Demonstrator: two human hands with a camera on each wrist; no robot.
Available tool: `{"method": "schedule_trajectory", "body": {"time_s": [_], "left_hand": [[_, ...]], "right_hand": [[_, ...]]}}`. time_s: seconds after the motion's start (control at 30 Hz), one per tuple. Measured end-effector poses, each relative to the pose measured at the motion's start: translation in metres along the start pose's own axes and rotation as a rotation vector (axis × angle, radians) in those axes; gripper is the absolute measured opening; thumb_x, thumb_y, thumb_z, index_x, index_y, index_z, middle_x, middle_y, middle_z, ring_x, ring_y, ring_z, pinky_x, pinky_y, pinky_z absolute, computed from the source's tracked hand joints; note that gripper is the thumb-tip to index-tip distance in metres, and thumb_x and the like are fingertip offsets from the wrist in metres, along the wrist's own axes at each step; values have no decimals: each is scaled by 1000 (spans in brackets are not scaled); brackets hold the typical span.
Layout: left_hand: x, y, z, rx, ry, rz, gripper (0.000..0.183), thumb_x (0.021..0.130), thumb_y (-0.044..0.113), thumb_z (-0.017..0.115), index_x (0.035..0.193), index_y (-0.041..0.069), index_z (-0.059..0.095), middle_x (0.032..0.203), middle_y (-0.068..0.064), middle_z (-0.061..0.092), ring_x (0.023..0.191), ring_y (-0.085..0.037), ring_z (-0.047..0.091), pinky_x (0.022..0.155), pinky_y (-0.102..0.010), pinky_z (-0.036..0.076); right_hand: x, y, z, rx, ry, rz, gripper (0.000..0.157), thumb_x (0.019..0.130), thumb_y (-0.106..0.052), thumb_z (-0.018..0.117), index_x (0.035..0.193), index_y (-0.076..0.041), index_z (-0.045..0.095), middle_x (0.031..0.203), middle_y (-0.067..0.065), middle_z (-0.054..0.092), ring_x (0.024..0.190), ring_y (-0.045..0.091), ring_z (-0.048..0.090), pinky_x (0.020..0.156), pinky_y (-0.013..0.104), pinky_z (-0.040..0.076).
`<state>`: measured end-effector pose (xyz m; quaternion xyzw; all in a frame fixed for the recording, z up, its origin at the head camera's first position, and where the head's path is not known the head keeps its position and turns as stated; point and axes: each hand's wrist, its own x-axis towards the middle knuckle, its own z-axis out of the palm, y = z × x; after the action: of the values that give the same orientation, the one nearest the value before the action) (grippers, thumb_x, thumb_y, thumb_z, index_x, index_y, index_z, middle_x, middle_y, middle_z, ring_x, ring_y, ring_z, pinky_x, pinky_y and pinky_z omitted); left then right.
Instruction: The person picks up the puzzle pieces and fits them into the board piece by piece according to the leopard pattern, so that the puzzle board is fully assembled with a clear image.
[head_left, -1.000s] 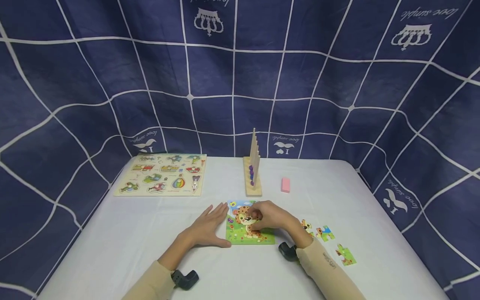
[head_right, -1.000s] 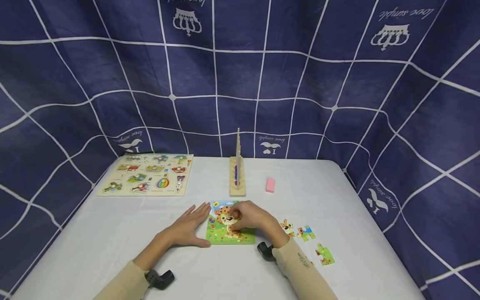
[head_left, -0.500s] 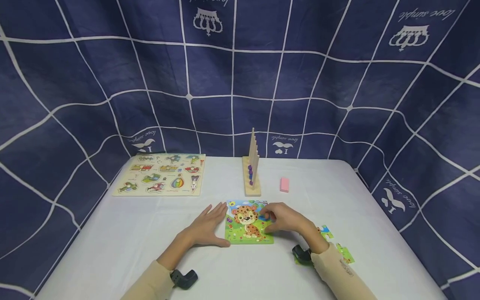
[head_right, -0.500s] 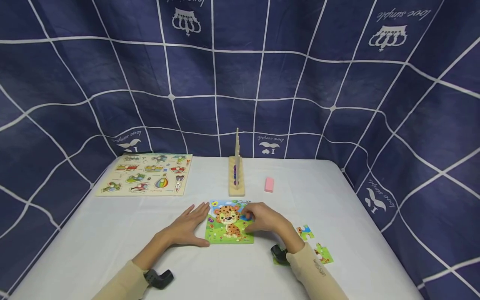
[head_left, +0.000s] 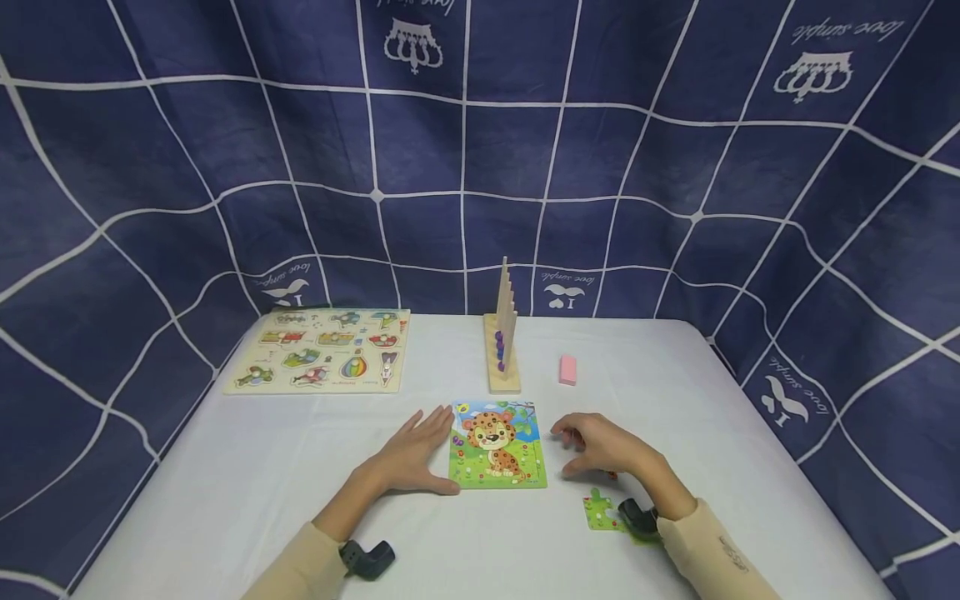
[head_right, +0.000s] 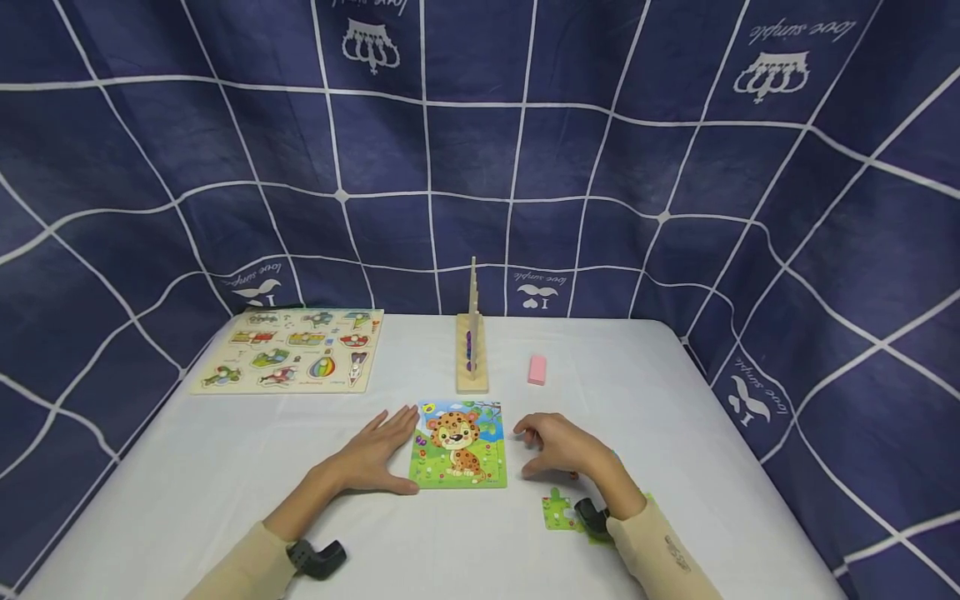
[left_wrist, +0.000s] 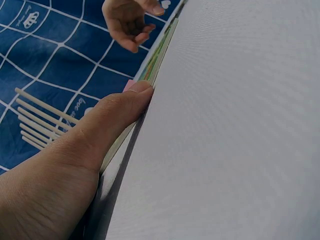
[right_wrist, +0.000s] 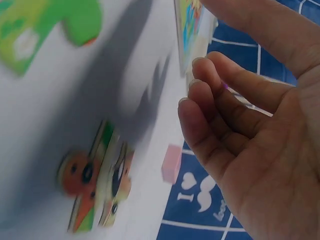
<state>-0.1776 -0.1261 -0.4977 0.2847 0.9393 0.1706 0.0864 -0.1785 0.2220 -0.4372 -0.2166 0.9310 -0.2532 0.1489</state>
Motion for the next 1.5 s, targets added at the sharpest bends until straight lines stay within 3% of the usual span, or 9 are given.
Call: {"method": "schedule_trajectory", "body": {"time_s": [0.3,0.83,1.3,1.5], "left_hand": [[1,-1,2,15,-2,-14,126,65,84,61,154,5,22,164,-6,15,153,-21,13,126,-47,8],[1,1,1,6,-7,-17,126,65,84,62,155,5,22,164,-6,14,153,-21,12,126,-47,7],[0,-2,2,9,-2,-11,126,65,84,62,154,5,22,164,-6,14,153,-22,12,125,-47,7],[1,-2,3,21,-5,-11,126,65,85,61,155,5,22,164,-6,14,153,-22,12,126,-47,8]], "right_hand": [[-17,19,-9,79,43,48,58,67,-18,89,118,-3,63,91,4,59,77,16,51,55,21,46],[-39,49,-23,60,16,76,65,63,-21,91,117,-4,61,93,3,57,83,14,48,66,20,41],[-40,56,-21,41,-12,154,63,61,-11,91,116,-4,61,92,4,53,82,17,46,63,22,40],[-38,60,-22,58,-31,140,62,62,-10,90,116,-3,60,90,3,52,78,15,47,60,23,40]]}}
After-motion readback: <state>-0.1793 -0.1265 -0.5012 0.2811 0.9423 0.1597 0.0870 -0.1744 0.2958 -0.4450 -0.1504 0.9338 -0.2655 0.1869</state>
